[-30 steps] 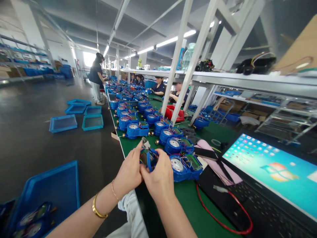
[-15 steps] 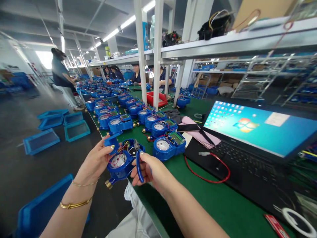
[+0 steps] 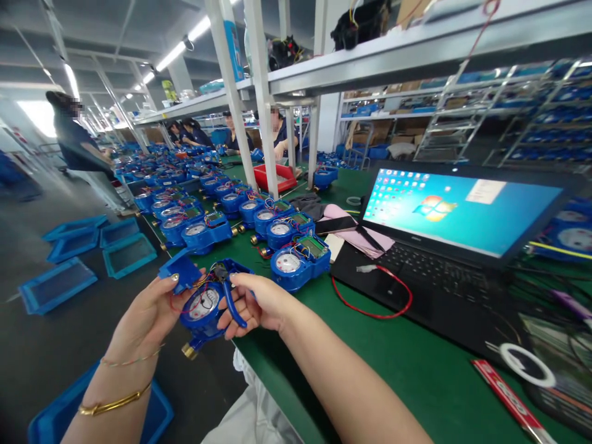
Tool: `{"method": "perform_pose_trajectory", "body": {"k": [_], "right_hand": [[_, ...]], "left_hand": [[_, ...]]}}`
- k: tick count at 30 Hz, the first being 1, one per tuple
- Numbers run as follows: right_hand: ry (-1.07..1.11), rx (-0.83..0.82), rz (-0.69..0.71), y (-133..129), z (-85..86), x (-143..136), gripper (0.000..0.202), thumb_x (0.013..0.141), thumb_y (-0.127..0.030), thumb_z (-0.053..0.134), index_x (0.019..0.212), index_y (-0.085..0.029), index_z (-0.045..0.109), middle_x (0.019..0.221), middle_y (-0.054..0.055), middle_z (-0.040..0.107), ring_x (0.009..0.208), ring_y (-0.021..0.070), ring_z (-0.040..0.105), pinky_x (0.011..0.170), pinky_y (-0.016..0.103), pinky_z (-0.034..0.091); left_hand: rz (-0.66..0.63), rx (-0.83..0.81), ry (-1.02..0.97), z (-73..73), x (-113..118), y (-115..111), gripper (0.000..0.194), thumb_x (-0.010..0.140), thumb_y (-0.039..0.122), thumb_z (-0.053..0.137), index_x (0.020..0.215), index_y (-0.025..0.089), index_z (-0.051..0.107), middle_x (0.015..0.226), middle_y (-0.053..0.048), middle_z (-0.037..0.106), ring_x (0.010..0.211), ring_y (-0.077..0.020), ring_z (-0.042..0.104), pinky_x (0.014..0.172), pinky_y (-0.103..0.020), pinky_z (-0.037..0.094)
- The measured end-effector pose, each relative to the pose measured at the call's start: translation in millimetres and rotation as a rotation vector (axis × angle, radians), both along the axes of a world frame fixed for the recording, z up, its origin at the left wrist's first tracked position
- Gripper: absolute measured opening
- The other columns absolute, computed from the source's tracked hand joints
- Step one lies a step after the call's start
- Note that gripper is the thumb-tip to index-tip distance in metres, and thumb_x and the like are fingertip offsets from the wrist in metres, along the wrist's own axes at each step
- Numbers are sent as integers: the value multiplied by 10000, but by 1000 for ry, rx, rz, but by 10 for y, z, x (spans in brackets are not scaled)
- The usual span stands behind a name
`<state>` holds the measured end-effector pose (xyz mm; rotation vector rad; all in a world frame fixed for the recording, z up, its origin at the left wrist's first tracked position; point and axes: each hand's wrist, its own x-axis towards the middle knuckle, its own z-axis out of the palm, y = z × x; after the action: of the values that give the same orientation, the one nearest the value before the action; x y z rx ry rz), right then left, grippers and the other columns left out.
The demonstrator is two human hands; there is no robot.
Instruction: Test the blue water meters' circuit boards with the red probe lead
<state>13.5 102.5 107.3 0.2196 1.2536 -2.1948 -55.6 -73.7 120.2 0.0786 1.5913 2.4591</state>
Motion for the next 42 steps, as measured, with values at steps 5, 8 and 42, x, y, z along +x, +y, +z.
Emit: {"method": "perform_pose_trajectory", "body": {"k": [5,8,42], "right_hand": [[-2,3,31,1,-13,-32,624,966,-369,64,731,-100,575,553,99,648,408,161,632,360,193,446],[5,-4,29,-1,-26,-43,611,966,-370,75,741,-101,574,556,95,650,416,159,635,372,193,456],[27,76,20,31,-48,50,444,958,-278,221,729,-105,560,512,70,637,363,133,591,349,171,429]], "left_hand": [[10,8,-9,-12,-10,4,413,431,168,826,818,129,687,796,-47,711,781,-190,661,693,-257,593],[5,17,-6,-19,-8,0,424,434,177,832,829,130,685,803,-43,711,793,-191,659,705,-262,593],[11,-4,-14,-41,-8,-20,333,520,163,776,836,140,673,807,-44,711,813,-208,666,729,-278,585]]}}
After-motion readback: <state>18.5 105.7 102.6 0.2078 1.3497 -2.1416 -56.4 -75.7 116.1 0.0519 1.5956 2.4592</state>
